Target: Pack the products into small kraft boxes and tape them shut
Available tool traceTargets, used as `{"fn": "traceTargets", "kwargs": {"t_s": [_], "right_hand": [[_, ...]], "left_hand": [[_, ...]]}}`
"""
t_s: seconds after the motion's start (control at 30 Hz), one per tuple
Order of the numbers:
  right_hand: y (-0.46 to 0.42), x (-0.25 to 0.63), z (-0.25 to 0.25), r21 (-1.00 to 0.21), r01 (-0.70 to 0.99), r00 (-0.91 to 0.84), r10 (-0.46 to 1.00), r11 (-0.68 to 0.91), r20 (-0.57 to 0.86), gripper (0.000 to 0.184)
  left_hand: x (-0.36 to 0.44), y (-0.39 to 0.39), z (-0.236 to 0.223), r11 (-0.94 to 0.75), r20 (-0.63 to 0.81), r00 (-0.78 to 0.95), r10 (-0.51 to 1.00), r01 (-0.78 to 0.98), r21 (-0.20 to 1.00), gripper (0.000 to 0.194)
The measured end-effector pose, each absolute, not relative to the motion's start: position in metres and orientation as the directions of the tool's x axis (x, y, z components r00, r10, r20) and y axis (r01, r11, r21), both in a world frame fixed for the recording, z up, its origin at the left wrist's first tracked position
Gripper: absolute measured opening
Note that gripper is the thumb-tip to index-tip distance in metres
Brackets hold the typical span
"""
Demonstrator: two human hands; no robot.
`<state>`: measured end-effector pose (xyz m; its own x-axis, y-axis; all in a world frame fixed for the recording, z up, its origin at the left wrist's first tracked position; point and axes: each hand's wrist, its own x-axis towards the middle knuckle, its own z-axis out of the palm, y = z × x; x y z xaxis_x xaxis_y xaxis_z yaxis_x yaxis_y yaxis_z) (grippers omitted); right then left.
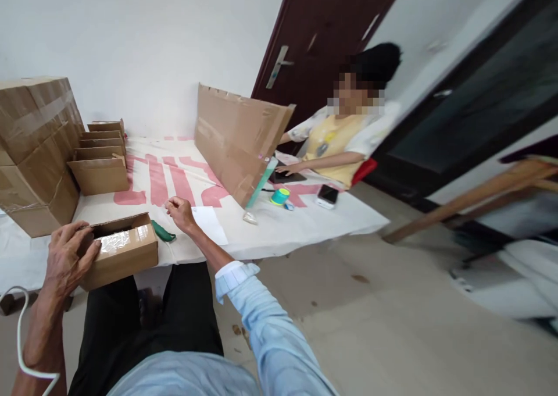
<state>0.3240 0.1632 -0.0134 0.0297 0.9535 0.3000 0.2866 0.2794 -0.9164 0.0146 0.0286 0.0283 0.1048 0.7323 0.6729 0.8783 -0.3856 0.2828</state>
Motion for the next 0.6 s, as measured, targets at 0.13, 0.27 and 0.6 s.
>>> {"fn": "traceTargets", "kwargs": {"t_s": [0.13, 0.27, 0.6], "right_hand": [[0.157, 0.386, -0.032, -0.871, 0.424, 0.155, 0.927, 0.249, 0.34, 0.033], [0.148, 0.454, -0.044, -0.784, 0.597, 0.282, 0.87, 0.171, 0.404, 0.024], [0.146, 0.582, -0.07, -0.518, 0.85, 0.371, 0.803, -0.091, 0.467, 0.023]], "left_hand": [[0.014, 0.029, 0.03, -0.384, 0.675, 0.104, 0.731, 0.88, 0.28, 0.03], [0.012, 0.031, 0.03, -0.397, 0.688, 0.118, 0.716, 0.88, 0.262, 0.031], [0.009, 0.036, 0.035, -0.431, 0.713, 0.133, 0.688, 0.866, 0.254, 0.027]]}}
